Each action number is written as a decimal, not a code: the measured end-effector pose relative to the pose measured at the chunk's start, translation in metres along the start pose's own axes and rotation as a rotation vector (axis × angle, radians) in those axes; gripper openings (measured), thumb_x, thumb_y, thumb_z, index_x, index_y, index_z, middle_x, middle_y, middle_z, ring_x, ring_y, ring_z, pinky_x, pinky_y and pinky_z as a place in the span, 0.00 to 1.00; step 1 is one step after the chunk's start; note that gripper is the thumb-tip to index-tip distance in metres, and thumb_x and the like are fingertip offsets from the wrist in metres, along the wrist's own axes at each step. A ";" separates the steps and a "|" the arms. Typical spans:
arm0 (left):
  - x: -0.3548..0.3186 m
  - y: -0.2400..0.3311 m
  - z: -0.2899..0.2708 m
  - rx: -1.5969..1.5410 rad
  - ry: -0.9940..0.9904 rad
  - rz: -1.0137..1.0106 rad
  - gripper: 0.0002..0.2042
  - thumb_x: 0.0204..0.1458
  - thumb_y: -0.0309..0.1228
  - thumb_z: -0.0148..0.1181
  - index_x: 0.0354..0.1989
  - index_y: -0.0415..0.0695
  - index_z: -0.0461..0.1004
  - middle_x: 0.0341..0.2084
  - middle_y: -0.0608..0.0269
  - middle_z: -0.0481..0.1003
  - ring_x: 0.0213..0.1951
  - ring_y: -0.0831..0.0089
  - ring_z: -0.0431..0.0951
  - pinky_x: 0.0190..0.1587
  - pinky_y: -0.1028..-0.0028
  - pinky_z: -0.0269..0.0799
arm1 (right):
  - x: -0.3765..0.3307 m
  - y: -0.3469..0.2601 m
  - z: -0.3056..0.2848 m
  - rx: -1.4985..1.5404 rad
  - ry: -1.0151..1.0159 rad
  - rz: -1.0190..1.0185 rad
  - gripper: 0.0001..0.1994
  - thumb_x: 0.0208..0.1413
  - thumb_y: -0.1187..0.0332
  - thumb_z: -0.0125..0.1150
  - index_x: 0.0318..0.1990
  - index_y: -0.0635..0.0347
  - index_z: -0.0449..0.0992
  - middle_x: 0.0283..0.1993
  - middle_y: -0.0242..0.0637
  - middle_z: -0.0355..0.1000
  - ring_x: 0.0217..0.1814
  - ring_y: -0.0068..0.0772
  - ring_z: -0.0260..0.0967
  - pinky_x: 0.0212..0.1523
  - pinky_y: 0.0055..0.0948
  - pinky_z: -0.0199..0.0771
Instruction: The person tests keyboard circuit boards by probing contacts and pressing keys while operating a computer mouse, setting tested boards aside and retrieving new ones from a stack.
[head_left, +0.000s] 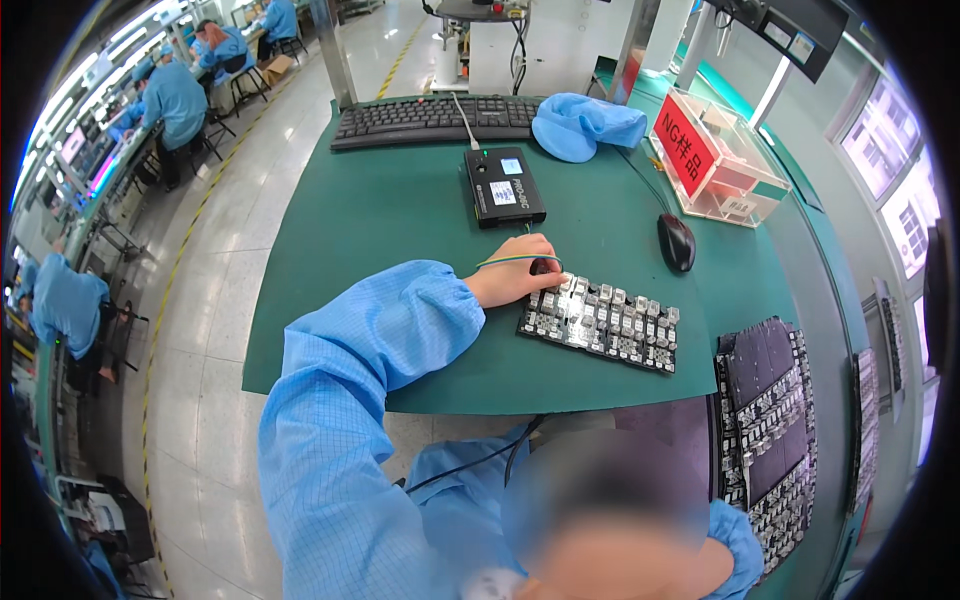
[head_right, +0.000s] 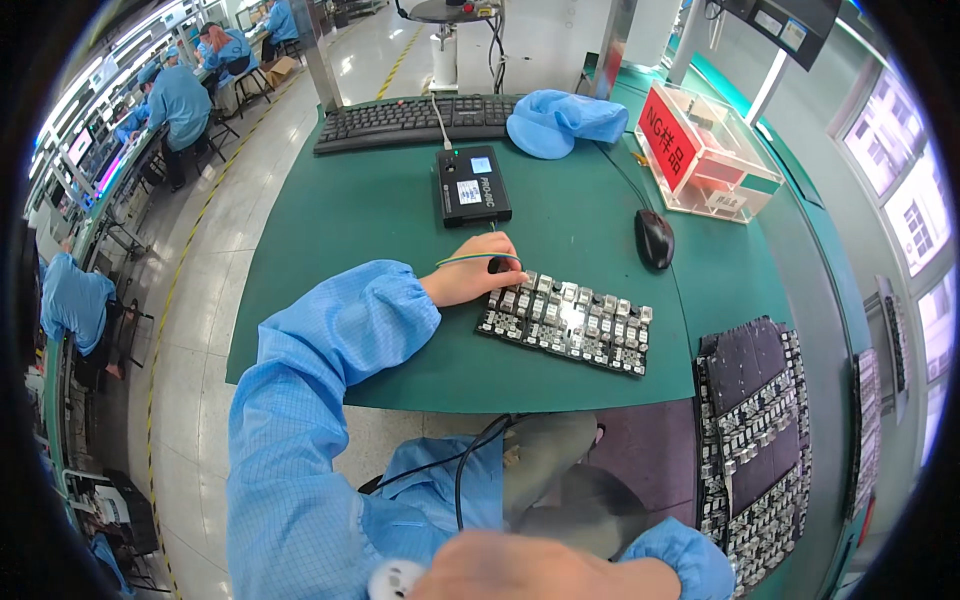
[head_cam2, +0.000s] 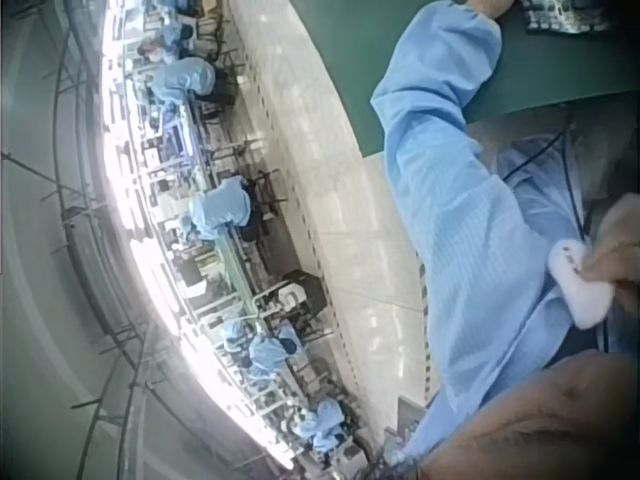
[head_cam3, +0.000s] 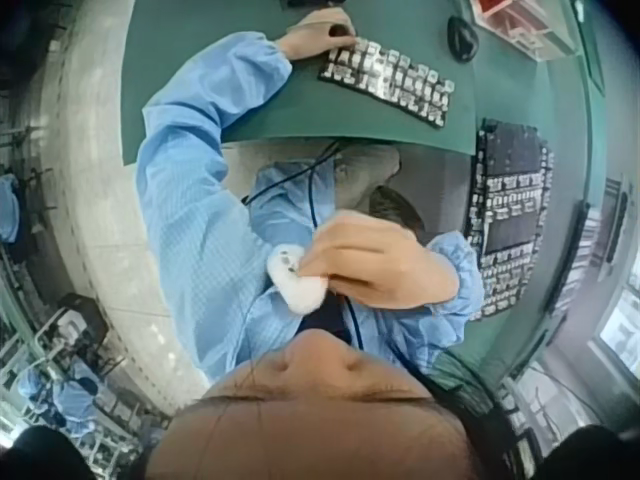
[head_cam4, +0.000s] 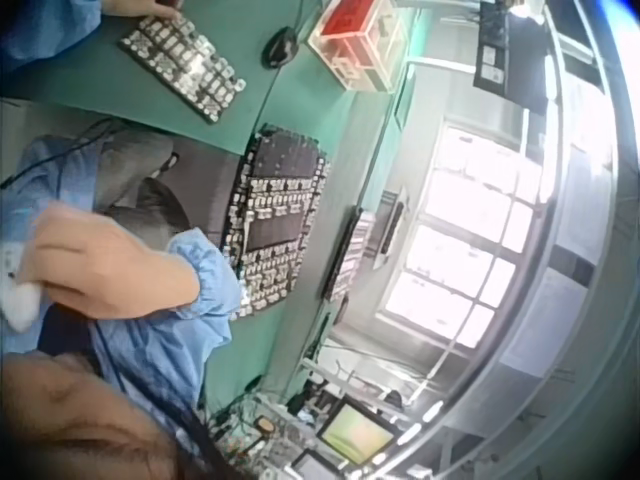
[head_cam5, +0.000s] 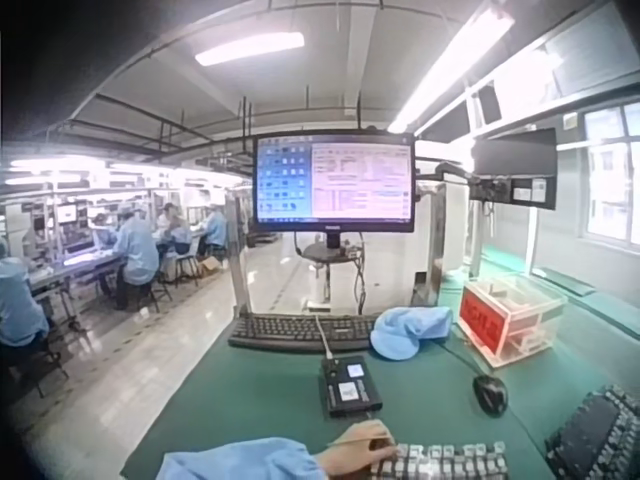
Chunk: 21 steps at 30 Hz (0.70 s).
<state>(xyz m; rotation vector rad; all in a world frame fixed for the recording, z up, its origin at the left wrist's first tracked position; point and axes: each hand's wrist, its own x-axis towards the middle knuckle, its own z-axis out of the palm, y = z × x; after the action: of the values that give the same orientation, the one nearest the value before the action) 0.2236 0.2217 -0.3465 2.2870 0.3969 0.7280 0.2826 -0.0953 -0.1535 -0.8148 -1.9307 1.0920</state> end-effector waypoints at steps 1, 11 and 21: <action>-0.002 -0.001 -0.002 0.013 0.020 0.003 0.13 0.49 0.37 0.66 0.27 0.40 0.73 0.30 0.60 0.71 0.34 0.65 0.72 0.37 0.69 0.66 | -0.004 -0.001 0.004 0.005 -0.005 0.006 0.12 0.43 0.79 0.66 0.38 0.65 0.78 0.39 0.41 0.73 0.42 0.43 0.72 0.42 0.35 0.73; 0.005 -0.009 -0.002 0.020 0.047 0.088 0.13 0.49 0.38 0.65 0.26 0.40 0.74 0.29 0.57 0.71 0.35 0.61 0.72 0.37 0.66 0.67 | -0.030 0.023 -0.090 -0.183 0.400 -0.107 0.26 0.51 0.58 0.66 0.50 0.70 0.71 0.46 0.52 0.72 0.47 0.41 0.71 0.42 0.38 0.71; -0.005 -0.008 0.003 0.011 -0.001 0.069 0.13 0.49 0.40 0.65 0.26 0.42 0.75 0.30 0.57 0.72 0.35 0.61 0.73 0.38 0.66 0.68 | -0.024 0.259 -0.214 -1.146 0.932 0.278 0.15 0.45 0.64 0.67 0.42 0.54 0.76 0.44 0.42 0.71 0.48 0.49 0.67 0.48 0.43 0.67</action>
<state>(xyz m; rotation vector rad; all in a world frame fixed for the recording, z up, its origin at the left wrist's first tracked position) 0.2210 0.2232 -0.3562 2.3211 0.3242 0.7611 0.5174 0.0834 -0.3168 -1.8085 -1.4674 -0.4301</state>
